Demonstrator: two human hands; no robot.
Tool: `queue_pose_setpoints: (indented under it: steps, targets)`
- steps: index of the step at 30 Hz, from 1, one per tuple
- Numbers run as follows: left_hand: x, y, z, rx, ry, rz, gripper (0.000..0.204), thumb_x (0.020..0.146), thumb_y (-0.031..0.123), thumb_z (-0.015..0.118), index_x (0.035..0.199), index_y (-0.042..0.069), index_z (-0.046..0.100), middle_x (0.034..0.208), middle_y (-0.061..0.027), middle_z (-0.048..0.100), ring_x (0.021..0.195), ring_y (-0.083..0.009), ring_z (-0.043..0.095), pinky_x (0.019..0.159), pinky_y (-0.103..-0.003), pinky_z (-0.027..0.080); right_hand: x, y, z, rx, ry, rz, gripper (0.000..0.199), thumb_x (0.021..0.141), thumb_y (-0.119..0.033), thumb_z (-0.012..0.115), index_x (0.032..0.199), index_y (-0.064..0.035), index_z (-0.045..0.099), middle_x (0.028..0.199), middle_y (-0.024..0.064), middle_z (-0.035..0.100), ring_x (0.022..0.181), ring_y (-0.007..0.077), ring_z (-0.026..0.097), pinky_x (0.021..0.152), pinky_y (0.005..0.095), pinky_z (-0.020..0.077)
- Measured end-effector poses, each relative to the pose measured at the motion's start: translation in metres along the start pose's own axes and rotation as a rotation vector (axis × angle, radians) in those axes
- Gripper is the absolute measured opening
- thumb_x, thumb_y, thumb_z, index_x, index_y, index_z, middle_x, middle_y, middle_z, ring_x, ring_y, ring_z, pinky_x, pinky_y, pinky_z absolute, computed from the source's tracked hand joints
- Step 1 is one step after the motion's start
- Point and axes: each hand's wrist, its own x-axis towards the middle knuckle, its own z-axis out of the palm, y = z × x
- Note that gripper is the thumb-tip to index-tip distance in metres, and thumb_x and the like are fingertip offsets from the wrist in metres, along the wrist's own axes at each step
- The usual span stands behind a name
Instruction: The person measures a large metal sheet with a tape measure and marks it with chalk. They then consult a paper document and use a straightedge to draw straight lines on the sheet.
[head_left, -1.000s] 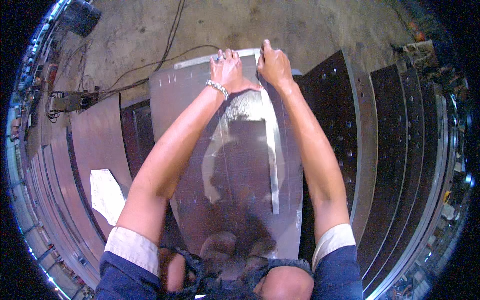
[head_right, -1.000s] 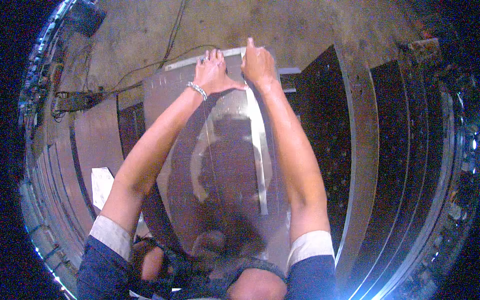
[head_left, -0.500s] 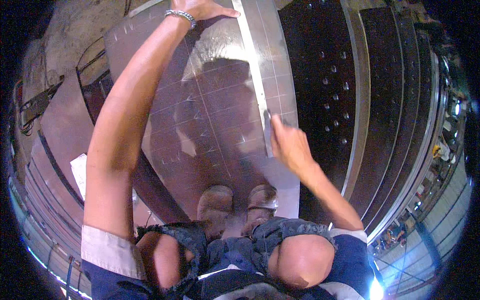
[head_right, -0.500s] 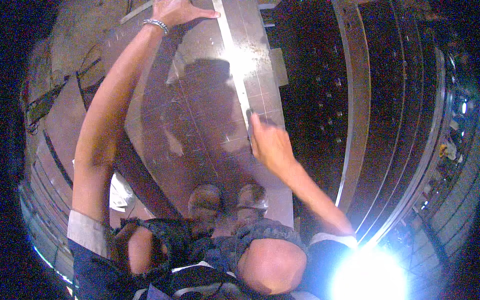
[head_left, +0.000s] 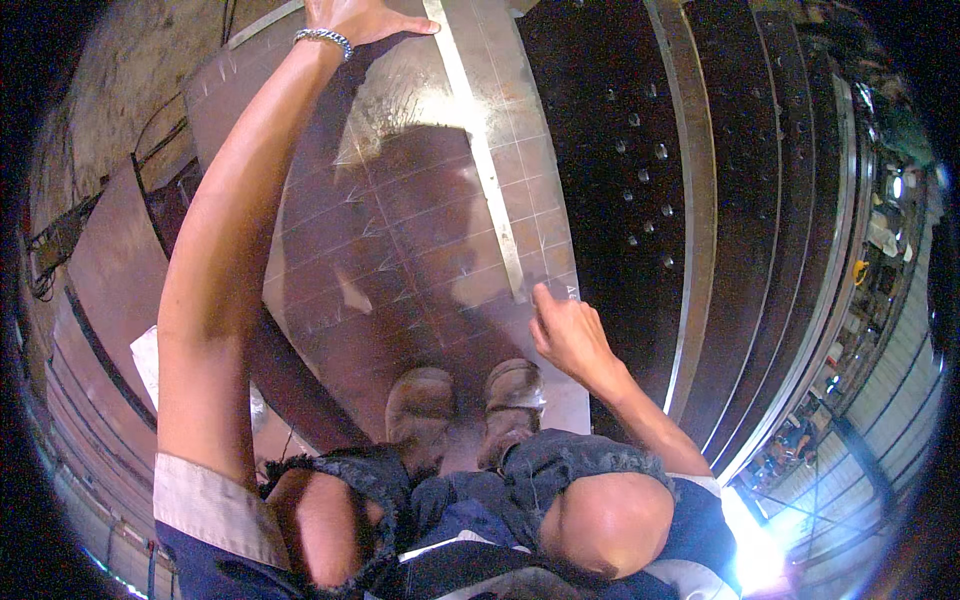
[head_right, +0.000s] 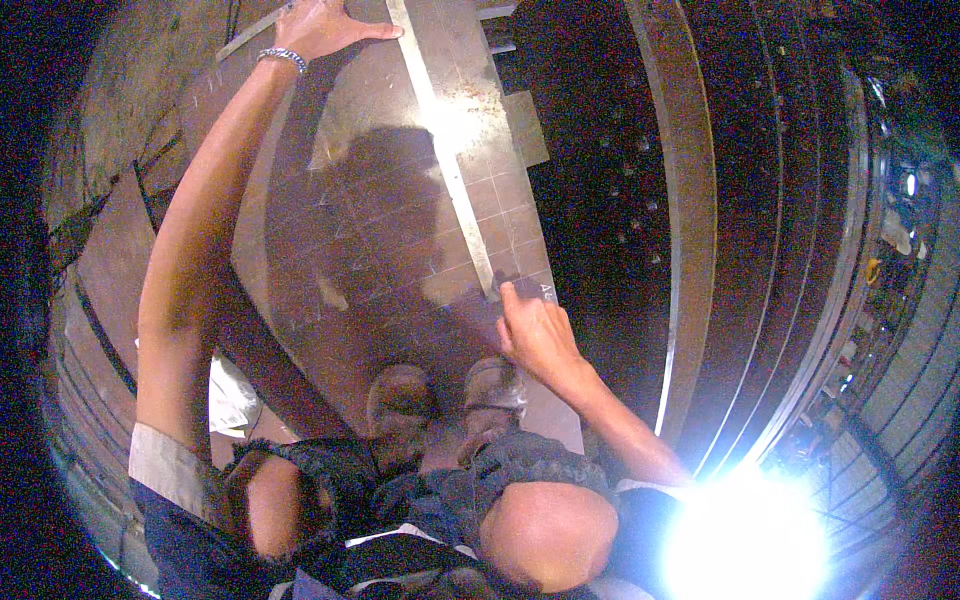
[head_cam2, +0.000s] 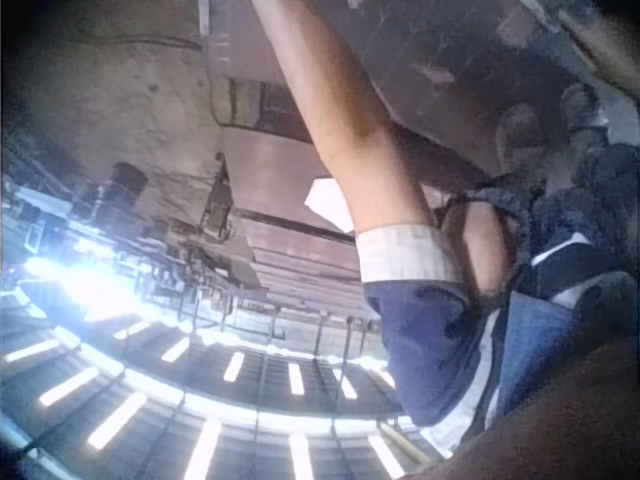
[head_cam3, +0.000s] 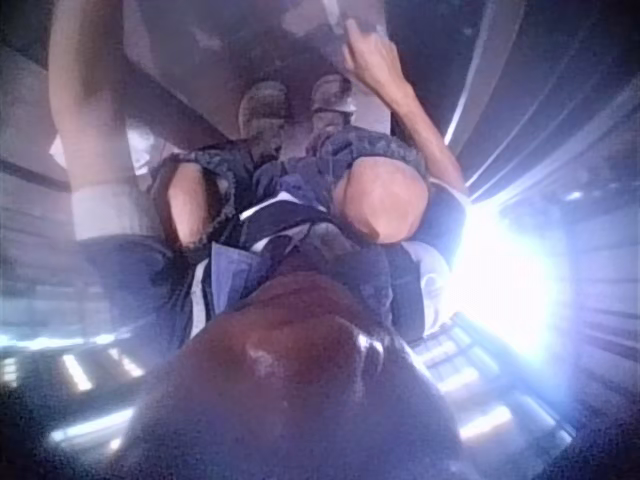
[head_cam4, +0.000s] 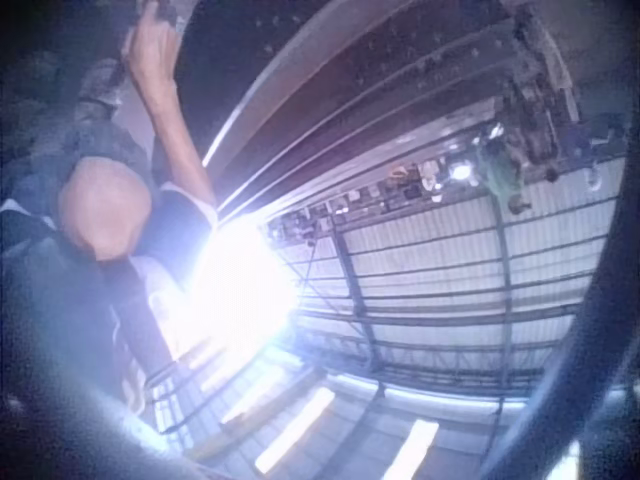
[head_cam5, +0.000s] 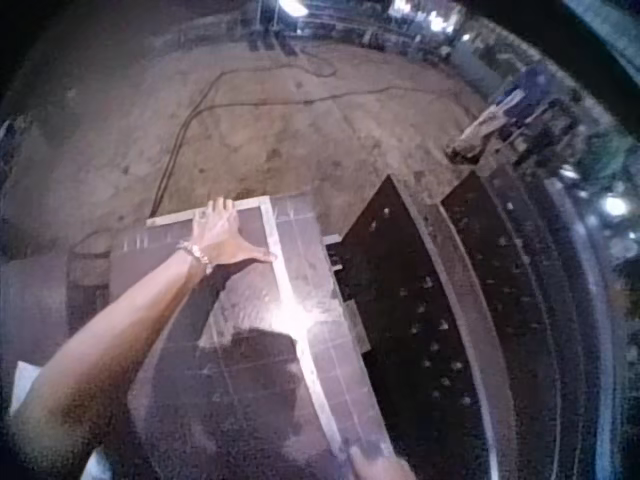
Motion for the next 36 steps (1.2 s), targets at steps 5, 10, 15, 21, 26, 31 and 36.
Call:
queue_pose_setpoints:
  steps: [5, 10, 15, 21, 26, 31, 36]
  targets:
    - [-0.005, -0.011, -0.003, -0.021, -0.059, -0.028, 0.152, 0.047, 0.091, 0.071, 0.149, -0.014, 0.028, 0.156, -0.0303, 0.033, 0.148, -0.0422, 0.027, 0.121, -0.054, 0.023, -0.023, -0.012, -0.056, 0.232, 0.266, 0.201, 0.019, 0.091, -0.012, 0.063, 0.11, -0.0074, 0.06, 0.084, 0.0187, 0.072, 0.072, 0.0389, 0.071, 0.061, 0.0473, 0.0547]
    - [0.0, -0.006, -0.005, 0.014, -0.071, -0.023, 0.142, 0.057, 0.086, 0.07, 0.151, -0.012, 0.027, 0.157, -0.0291, 0.031, 0.148, -0.0412, 0.027, 0.121, -0.052, 0.023, -0.103, 0.0, -0.112, 0.318, 0.561, 0.318, 0.013, 0.093, -0.015, 0.068, 0.102, -0.0048, 0.068, 0.09, 0.0149, 0.074, 0.076, 0.0229, 0.074, 0.066, 0.0339, 0.0552]
    - [0.035, -0.023, -0.001, -0.128, 0.097, 0.062, 0.125, 0.05, 0.08, 0.081, 0.138, -0.004, 0.053, 0.141, -0.026, 0.055, 0.132, -0.0383, 0.052, 0.109, -0.047, 0.044, -0.181, -0.036, -0.155, 0.236, 0.684, 0.373, 0.013, 0.094, -0.017, 0.07, 0.098, -0.0051, 0.068, 0.09, 0.014, 0.075, 0.073, 0.023, 0.074, 0.066, 0.0351, 0.0563]
    - [0.009, -0.057, 0.035, 0.097, -0.094, -0.063, 0.146, 0.048, 0.084, 0.077, 0.154, -0.004, 0.029, 0.156, -0.0248, 0.037, 0.144, -0.0429, 0.036, 0.114, -0.061, 0.033, -0.195, -0.065, -0.162, -0.146, 0.651, 0.071, 0.015, 0.09, -0.019, 0.07, 0.094, -0.005, 0.064, 0.089, 0.0156, 0.064, 0.085, 0.0355, 0.065, 0.073, 0.0452, 0.0529]
    - [0.008, -0.045, 0.025, 0.06, -0.097, -0.05, 0.148, 0.046, 0.084, 0.078, 0.153, -0.005, 0.029, 0.155, -0.025, 0.039, 0.141, -0.0422, 0.04, 0.113, -0.06, 0.034, -0.19, -0.065, -0.134, -0.022, 0.638, -0.049, 0.018, 0.094, -0.011, 0.064, 0.107, -0.0011, 0.059, 0.096, 0.0185, 0.063, 0.095, 0.0374, 0.064, 0.079, 0.0461, 0.0509]
    - [0.019, -0.062, 0.031, 0.037, -0.054, -0.028, 0.152, 0.041, 0.084, 0.08, 0.151, -0.008, 0.03, 0.15, -0.0271, 0.044, 0.138, -0.0426, 0.045, 0.112, -0.057, 0.036, -0.115, -0.049, -0.079, 0.258, 0.493, 0.022, 0.017, 0.098, -0.013, 0.051, 0.113, -0.0032, 0.051, 0.093, 0.0222, 0.063, 0.09, 0.0414, 0.064, 0.078, 0.0492, 0.0502]
    - [0.061, -0.077, 0.05, -0.187, 0.0, 0.075, 0.098, 0.074, 0.068, 0.068, 0.139, -0.003, 0.05, 0.139, -0.0266, 0.054, 0.129, -0.0399, 0.053, 0.107, -0.048, 0.043, -0.037, -0.025, -0.006, 0.323, 0.582, 0.061, 0.015, 0.096, -0.013, 0.052, 0.092, 0.0005, 0.058, 0.086, 0.0233, 0.063, 0.086, 0.0414, 0.065, 0.075, 0.0491, 0.0504]
